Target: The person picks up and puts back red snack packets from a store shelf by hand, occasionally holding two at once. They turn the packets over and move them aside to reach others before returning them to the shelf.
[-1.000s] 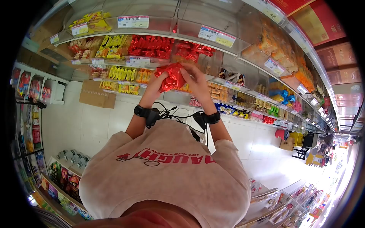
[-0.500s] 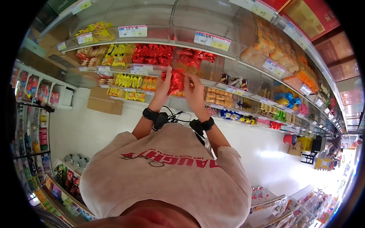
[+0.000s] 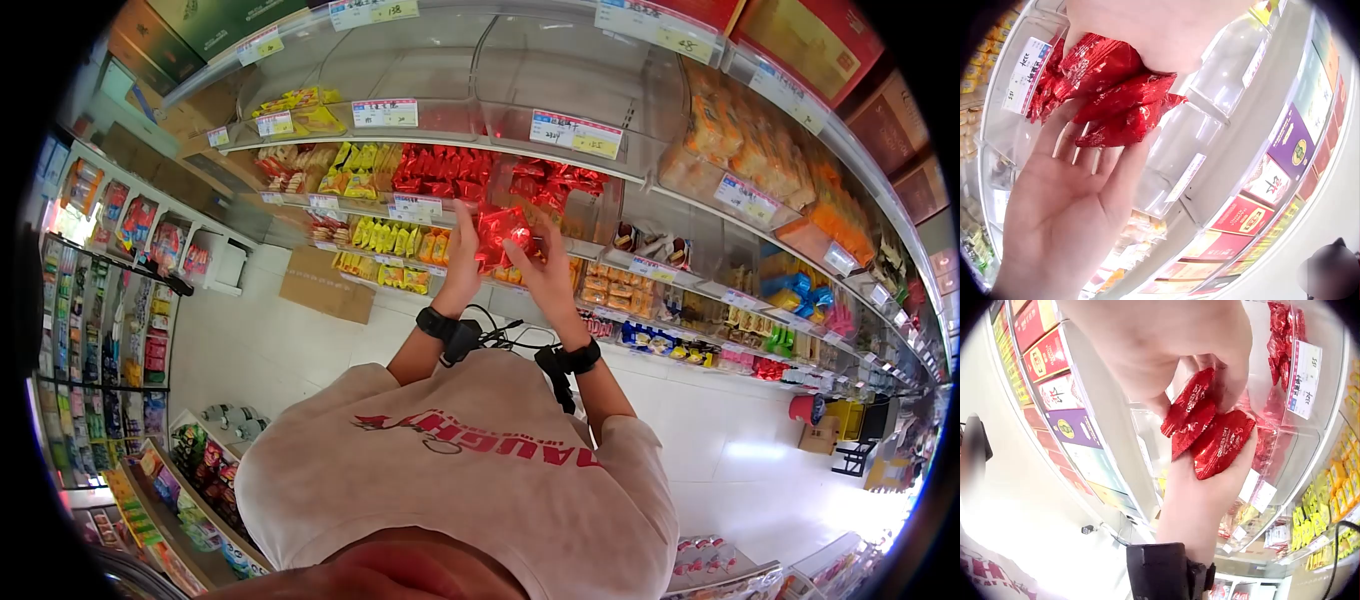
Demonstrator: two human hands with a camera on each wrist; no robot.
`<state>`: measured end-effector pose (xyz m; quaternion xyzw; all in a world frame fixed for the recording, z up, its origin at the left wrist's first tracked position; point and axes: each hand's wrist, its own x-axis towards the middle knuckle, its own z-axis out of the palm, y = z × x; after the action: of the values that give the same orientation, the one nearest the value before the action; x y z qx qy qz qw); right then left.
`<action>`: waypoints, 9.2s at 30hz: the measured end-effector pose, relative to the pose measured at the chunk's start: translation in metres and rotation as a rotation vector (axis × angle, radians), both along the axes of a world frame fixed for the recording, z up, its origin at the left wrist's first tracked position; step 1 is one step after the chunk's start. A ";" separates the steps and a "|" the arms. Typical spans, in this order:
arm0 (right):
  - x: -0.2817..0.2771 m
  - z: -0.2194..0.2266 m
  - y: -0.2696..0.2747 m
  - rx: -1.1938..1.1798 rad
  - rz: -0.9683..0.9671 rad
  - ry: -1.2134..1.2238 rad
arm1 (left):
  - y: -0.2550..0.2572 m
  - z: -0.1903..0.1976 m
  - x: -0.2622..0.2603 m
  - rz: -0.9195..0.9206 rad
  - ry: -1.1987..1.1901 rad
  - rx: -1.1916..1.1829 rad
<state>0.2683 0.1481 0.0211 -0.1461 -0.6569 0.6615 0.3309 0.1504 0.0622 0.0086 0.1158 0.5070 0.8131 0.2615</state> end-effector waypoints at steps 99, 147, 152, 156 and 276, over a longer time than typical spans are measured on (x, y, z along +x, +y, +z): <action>-0.051 -0.006 -0.053 -0.183 0.215 0.071 | -0.055 -0.007 -0.051 -0.011 0.226 -0.065; -0.240 -0.021 -0.111 0.398 -0.449 -0.087 | -0.116 0.011 -0.231 -0.365 0.244 -0.186; -0.251 -0.009 -0.110 0.434 -0.563 -0.197 | -0.133 0.017 -0.225 0.030 0.840 -0.212; -0.274 -0.004 -0.110 0.533 -0.583 -0.485 | -0.131 0.017 -0.227 -0.106 0.995 -0.292; -0.132 -0.147 0.322 1.037 -0.121 -0.956 | -0.025 -0.051 -0.088 -0.174 1.536 -0.850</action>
<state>0.1358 0.4696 -0.1259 -0.2804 -0.9514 0.1071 0.0695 0.0620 0.0370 -0.0429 0.5616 0.7916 0.2303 -0.0696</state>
